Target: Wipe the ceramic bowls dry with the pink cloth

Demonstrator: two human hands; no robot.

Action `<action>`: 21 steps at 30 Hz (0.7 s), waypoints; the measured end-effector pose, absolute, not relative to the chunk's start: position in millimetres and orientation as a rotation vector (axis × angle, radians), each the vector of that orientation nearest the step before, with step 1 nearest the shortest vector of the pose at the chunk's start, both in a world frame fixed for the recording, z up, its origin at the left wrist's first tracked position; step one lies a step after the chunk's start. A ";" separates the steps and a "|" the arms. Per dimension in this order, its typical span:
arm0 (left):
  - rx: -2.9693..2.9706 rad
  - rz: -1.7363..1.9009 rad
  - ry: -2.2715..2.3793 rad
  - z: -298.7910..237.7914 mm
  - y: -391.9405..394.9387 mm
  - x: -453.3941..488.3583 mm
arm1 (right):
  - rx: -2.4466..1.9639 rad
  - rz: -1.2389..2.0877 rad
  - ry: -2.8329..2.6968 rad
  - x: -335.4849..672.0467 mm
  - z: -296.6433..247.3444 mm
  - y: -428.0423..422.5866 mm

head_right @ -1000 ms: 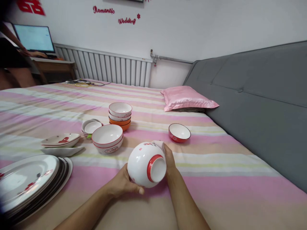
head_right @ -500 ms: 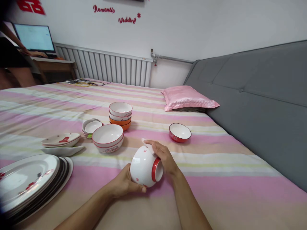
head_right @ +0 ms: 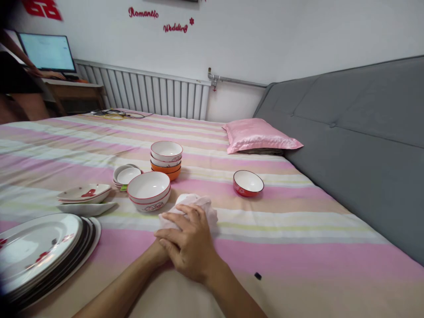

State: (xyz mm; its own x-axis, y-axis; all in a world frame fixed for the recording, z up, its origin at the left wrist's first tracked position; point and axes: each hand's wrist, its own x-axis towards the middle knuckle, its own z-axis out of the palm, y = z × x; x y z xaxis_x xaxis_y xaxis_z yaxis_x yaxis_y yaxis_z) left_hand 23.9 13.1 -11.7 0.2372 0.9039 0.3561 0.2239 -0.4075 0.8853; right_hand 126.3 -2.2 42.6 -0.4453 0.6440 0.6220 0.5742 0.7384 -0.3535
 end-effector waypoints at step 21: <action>1.621 0.520 0.685 9.1 22.4 7.7 | -1.095 0.510 -1.653 162.4 35.1 30.3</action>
State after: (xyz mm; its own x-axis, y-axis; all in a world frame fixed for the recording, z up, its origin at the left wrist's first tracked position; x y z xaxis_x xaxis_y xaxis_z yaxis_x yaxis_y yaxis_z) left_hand 7.7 22.4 9.1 0.7230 0.6894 -0.0441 0.1422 -0.0860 0.9861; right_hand 162.4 30.3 35.1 -0.0416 0.8513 0.5231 0.4088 0.4922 -0.7685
